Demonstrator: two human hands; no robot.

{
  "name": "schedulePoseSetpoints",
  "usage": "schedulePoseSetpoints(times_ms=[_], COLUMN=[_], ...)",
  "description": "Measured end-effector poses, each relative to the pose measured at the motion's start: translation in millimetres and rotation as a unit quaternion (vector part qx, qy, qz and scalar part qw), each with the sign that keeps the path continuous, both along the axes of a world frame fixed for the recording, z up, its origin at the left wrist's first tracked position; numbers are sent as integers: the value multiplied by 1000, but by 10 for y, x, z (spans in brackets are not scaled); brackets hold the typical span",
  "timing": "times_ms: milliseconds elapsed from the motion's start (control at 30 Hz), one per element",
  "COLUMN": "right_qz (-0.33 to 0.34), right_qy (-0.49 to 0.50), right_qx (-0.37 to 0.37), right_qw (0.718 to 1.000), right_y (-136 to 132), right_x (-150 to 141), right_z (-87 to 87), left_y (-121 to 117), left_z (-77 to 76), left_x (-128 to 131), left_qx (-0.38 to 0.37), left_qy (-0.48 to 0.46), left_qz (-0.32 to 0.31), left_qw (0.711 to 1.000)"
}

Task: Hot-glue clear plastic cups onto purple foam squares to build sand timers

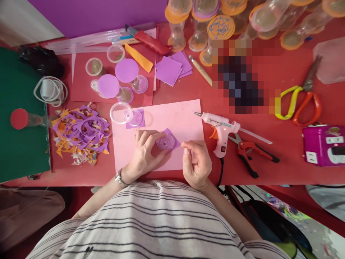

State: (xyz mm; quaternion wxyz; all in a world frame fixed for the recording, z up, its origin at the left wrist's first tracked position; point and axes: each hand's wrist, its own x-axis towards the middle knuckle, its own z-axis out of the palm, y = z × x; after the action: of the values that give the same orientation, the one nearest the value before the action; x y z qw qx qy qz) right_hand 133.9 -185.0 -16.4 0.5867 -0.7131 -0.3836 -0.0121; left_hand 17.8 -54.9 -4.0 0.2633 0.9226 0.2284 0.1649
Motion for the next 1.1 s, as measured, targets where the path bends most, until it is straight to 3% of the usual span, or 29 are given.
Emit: schedulePoseSetpoints(times_ms=[1100], right_qz=[11], right_qy=[-1], right_qx=[3], right_qw=[1000], right_y=[-13], right_x=[12], right_z=[-10], left_y=[14], left_z=[-15], left_x=[-10], left_qx=[18], left_qy=[32], left_qz=[-19], left_qw=[999])
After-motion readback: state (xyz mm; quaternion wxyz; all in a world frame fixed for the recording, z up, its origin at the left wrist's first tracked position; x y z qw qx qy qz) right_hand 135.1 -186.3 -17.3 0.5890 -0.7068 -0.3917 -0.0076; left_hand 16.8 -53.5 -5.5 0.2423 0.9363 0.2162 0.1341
